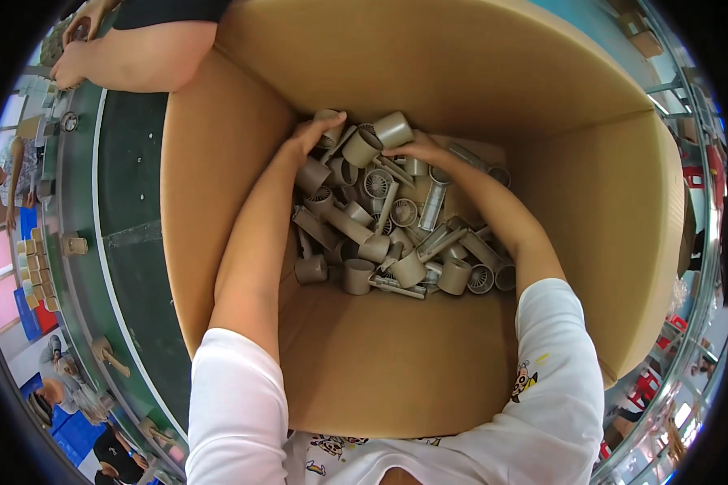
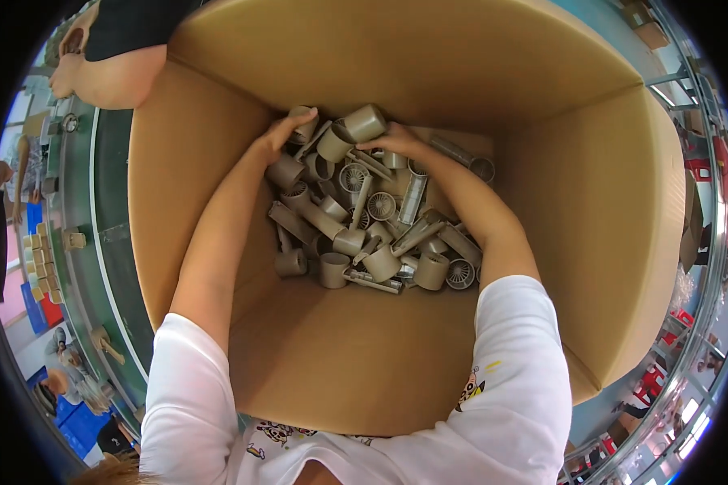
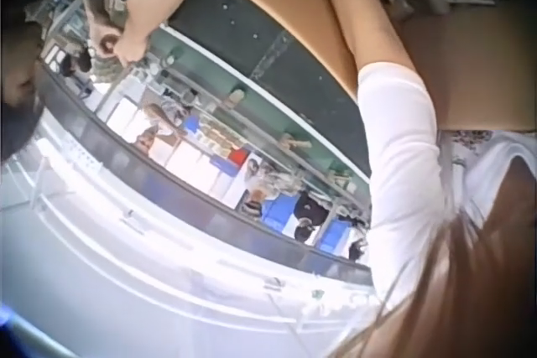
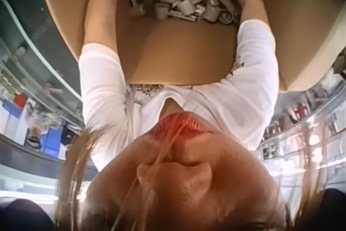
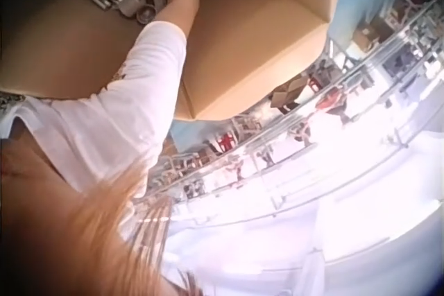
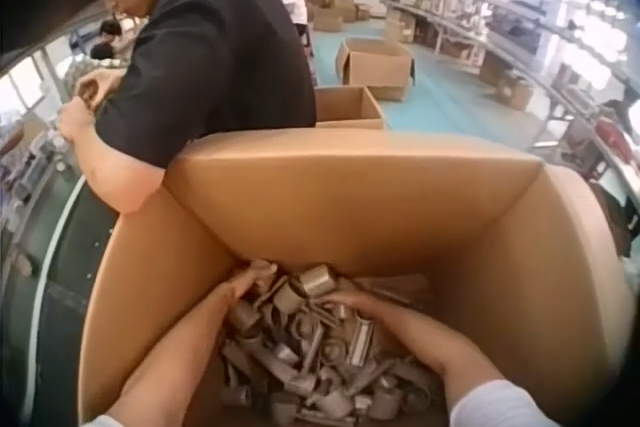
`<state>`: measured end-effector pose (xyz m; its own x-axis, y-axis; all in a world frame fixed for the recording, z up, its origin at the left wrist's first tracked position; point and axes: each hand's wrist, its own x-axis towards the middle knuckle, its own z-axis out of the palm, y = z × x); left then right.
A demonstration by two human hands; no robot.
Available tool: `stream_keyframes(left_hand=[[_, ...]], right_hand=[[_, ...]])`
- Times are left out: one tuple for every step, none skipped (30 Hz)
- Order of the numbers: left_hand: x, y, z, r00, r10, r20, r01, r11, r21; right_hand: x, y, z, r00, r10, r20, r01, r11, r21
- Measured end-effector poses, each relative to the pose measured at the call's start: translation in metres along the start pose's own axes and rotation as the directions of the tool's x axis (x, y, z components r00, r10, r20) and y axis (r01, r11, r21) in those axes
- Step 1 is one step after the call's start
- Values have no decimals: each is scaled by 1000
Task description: The person assembles handheld fans by wiring the motor components into the casing by hand and placing the assembled pieces onto the conveyor belt. The person then scoops fan housing parts out of a cardboard box and piles them onto the conveyor table.
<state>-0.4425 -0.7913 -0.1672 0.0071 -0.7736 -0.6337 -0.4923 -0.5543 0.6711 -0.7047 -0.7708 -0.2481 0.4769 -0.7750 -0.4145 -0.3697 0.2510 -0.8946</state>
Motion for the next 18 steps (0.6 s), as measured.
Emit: stream_keyframes(left_hand=[[1,-4,4,990,-69,122,82,991,-107],[2,-6,9,961,-122,250,174,964,-199],[6,-8,10,914,-156,373,268,925,-270],[9,-20,6,917,-137,373,261,916,-304],[14,-28,1,921,-139,363,259,916,-306],[6,-27,5,883,-113,456,302,879,-368],[-2,-27,3,843,-75,532,343,837,-426],[-1,-37,6,858,-45,511,329,813,-480],[3,-46,8,874,-6,486,303,789,-534],[6,-49,15,891,-10,454,281,797,-535],[6,-54,15,894,-3,447,273,794,-542],[5,-59,15,910,-22,414,262,804,-533],[5,-50,29,914,-10,405,242,815,-527],[1,-35,58,897,56,438,219,806,-550],[-3,-59,41,939,26,344,152,863,-481],[-3,-75,33,965,28,262,83,912,-403],[7,-118,-9,981,13,196,27,980,-197],[2,-102,19,940,-5,340,74,979,-192]], right_hand=[[0,0,-5,997,-10,79,3,996,89],[-4,0,-9,997,1,73,-7,997,79],[-5,3,-12,996,48,74,-57,990,126],[-4,-6,-6,992,84,94,-99,979,178],[-8,-15,-3,985,120,122,-146,961,235],[-15,-20,-5,985,127,120,-153,960,234],[-18,-29,-7,960,186,208,-233,944,233],[-18,-35,-7,925,239,295,-310,924,223],[-13,-33,-6,929,229,292,-297,931,215],[-9,-13,-6,932,238,272,-317,900,300],[-2,1,-4,933,244,264,-333,862,383],[4,5,-4,850,338,403,-493,781,385],[2,40,-14,840,299,453,-504,739,446],[-10,73,-36,833,269,483,-516,691,506],[-3,56,2,831,244,500,-503,713,488],[-1,47,24,862,277,426,-488,681,546],[18,6,58,891,255,376,-443,671,594],[7,37,45,881,301,365,-471,638,609]])
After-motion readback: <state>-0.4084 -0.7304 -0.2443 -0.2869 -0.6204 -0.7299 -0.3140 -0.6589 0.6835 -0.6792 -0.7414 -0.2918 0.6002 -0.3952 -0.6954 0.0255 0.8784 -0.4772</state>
